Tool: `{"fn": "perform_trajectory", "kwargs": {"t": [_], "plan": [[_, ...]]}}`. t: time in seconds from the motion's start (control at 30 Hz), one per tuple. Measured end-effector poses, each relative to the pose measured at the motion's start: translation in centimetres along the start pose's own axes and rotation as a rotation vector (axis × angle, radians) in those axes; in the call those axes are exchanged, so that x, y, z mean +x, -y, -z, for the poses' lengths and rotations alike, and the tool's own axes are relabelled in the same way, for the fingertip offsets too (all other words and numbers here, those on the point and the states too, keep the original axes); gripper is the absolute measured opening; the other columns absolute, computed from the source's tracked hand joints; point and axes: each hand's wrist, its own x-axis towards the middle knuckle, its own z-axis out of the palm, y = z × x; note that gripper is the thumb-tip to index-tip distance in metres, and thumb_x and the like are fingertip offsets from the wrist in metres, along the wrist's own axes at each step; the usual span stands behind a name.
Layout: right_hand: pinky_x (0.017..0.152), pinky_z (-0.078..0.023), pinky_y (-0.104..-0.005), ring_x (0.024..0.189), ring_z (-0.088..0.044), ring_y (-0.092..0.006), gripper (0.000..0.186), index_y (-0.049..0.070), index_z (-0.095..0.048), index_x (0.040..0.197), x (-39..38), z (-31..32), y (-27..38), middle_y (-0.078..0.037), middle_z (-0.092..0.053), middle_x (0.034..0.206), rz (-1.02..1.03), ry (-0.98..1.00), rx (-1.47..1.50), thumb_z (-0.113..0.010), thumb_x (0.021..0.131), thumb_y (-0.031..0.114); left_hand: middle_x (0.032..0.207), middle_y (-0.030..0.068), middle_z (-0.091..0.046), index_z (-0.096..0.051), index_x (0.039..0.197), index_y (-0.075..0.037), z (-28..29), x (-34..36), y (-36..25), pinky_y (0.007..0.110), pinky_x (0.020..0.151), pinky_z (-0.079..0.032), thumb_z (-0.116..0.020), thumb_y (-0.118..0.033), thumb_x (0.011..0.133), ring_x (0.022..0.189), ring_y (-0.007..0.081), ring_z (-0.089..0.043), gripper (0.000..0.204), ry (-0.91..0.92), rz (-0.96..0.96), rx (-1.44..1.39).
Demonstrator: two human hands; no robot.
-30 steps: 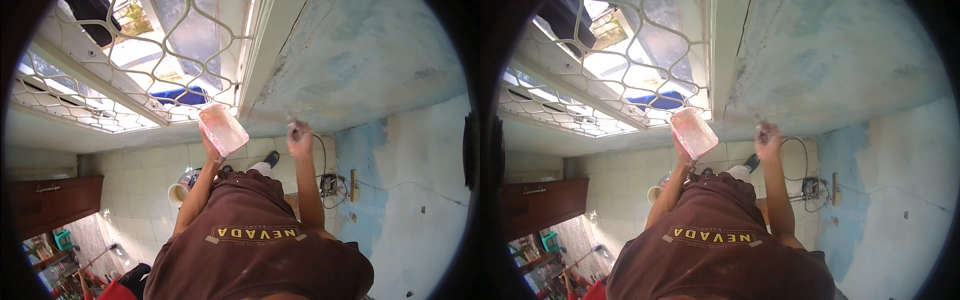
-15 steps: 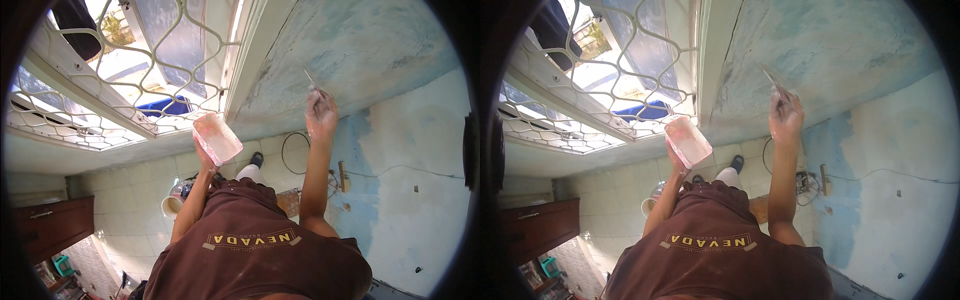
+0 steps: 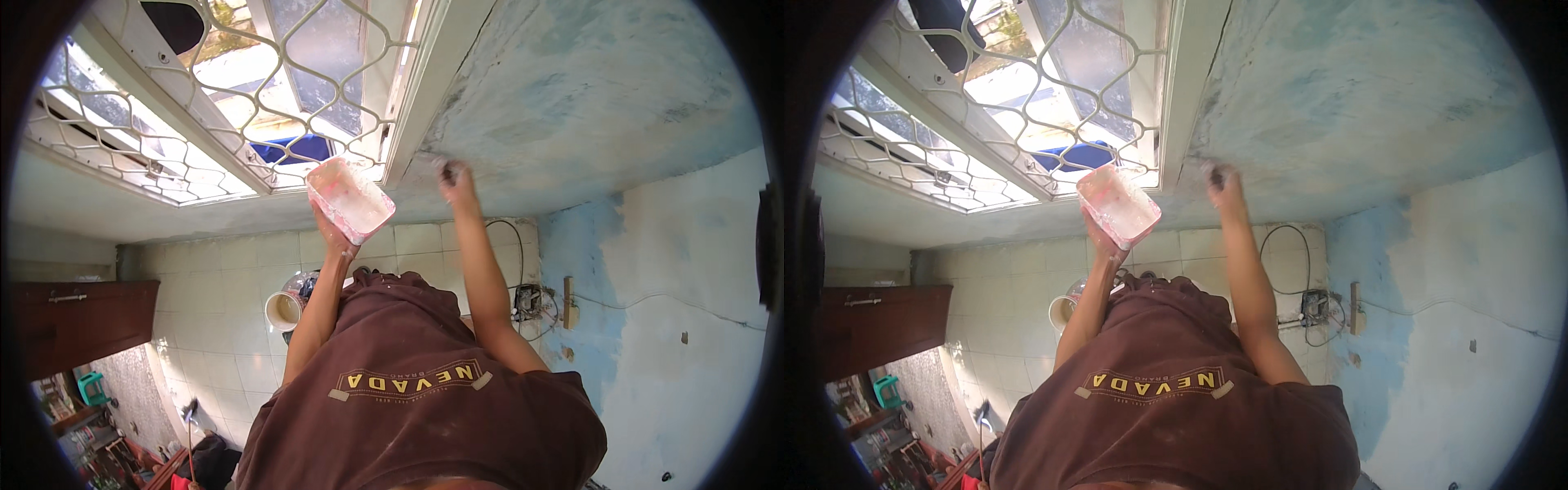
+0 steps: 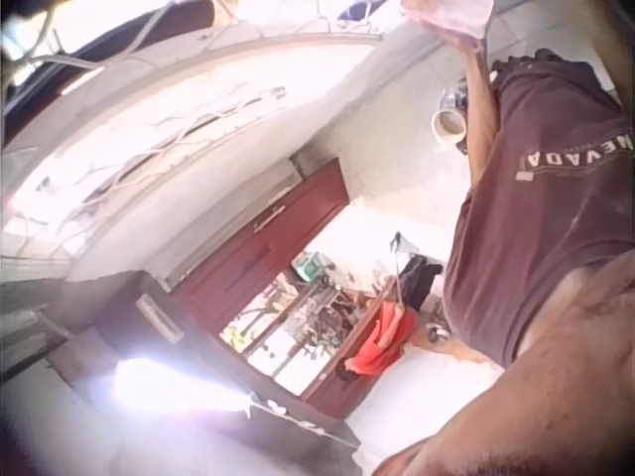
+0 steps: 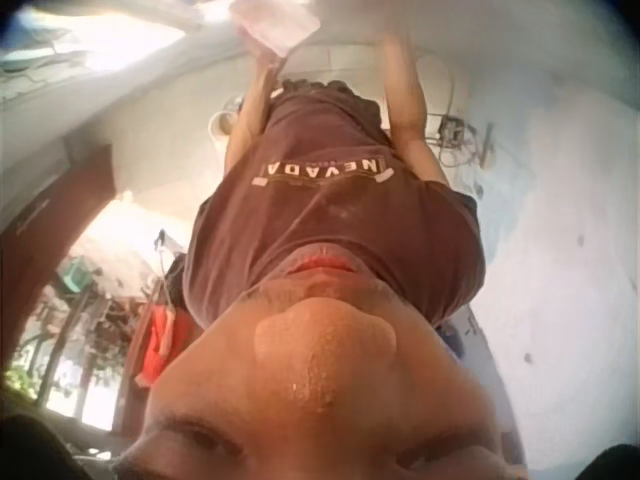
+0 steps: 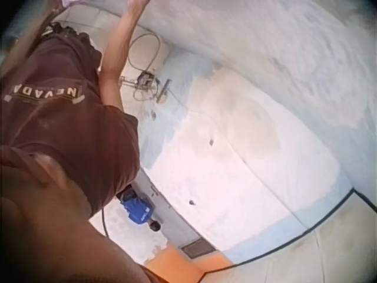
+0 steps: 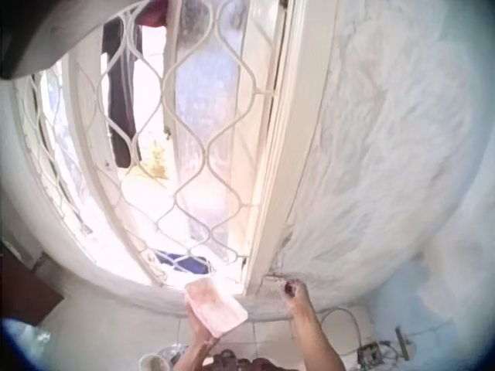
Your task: The person applies plaster to a wall using a putty knife, repeatedly loading the tool from a pink container and smoothing the material onto the upper section of the wall near a window.
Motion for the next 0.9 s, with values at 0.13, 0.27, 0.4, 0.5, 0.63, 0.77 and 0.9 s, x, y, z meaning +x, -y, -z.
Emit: {"fn": "perform_trajectory", "kwargs": {"t": [0.13, 0.27, 0.4, 0.5, 0.63, 0.77, 0.9], "plan": [[0.066, -0.062, -0.0312, 0.087, -0.065, -0.0239, 0.024, -0.013, -0.056, 0.109, -8.9, -5.1, 2.8, -0.017, -0.063, 0.1, 0.107, 0.192, -0.1, -0.058, 0.089, 0.0, 0.147, 0.01, -0.05, -0.036, 0.153, -0.014, -0.1, -1.1, 0.5, 0.05, 0.11, -0.047, -0.037, -0.069, 0.099, 0.131, 0.0307, -0.053, 0.078, -0.039, 0.051, 0.034], [0.067, -0.057, -0.031, 0.086, -0.065, -0.021, 0.028, -0.004, -0.058, 0.115, -21.3, -5.3, 2.4, -0.011, -0.063, 0.102, 0.421, 0.105, -0.664, -0.062, 0.09, 0.005, 0.146, 0.0108, -0.051, -0.037, 0.153, -0.013, -1.9, -2.9, 3.2, 0.05, 0.11, -0.047, -0.035, -0.067, 0.101, 0.131, 0.0303, -0.054, 0.075, 0.07, 0.15, -0.016], [0.066, -0.053, -0.0305, 0.081, -0.063, -0.0157, 0.032, -0.002, -0.056, 0.121, -28.7, -1.8, 1.5, -0.004, -0.063, 0.097, 0.719, 0.137, -1.291, -0.066, 0.094, 0.014, 0.146, 0.0109, -0.052, -0.039, 0.152, -0.011, -4.3, -5.1, 7.3, 0.049, 0.11, -0.047, -0.033, -0.062, 0.104, 0.132, 0.0294, -0.053, 0.071, 0.135, 0.292, 0.045], [0.063, -0.053, -0.0386, 0.071, -0.067, -0.0237, 0.036, -0.004, -0.055, 0.121, -32.8, -1.7, -0.7, -0.006, -0.067, 0.086, 0.836, 0.087, -1.692, -0.064, 0.098, 0.023, 0.147, 0.0105, -0.051, -0.039, 0.152, -0.01, -5.7, -7.7, 10.4, 0.047, 0.113, -0.044, -0.032, -0.062, 0.104, 0.132, 0.0283, -0.053, 0.071, 0.2, 0.308, 0.128], [0.063, -0.052, -0.0443, 0.071, -0.069, -0.0381, 0.031, -0.003, -0.054, 0.122, -34.2, -0.1, -2.8, -0.021, -0.068, 0.084, 1.131, -0.051, -2.025, -0.061, 0.098, 0.016, 0.149, 0.01, -0.049, -0.038, 0.153, -0.009, -8.1, -11.7, 14.0, 0.043, 0.115, -0.04, -0.029, -0.067, 0.103, 0.135, 0.0272, -0.049, 0.077, 0.183, 0.423, 0.154], [0.065, -0.05, -0.051, 0.076, -0.066, -0.0452, 0.028, 0.0, -0.052, 0.123, -35.2, 3.7, -2.6, -0.025, -0.067, 0.083, 1.206, -0.185, -2.151, -0.057, 0.097, 0.011, 0.149, 0.0087, -0.048, -0.038, 0.153, -0.011, -8.9, -15.1, 16.9, 0.043, 0.113, -0.041, -0.029, -0.069, 0.102, 0.134, 0.0264, -0.049, 0.078, 0.127, 0.344, 0.302], [0.068, -0.053, -0.0514, 0.081, -0.067, -0.0466, 0.033, 0.001, -0.052, 0.125, -36.8, 6.0, -2.9, -0.027, -0.068, 0.087, 1.142, -0.229, -2.097, -0.056, 0.093, 0.007, 0.146, 0.0089, -0.05, -0.037, 0.153, -0.013, -9.6, -18.1, 18.5, 0.044, 0.112, -0.042, -0.03, -0.07, 0.101, 0.132, 0.0268, -0.051, 0.077, 0.125, 0.36, 0.231]]}}
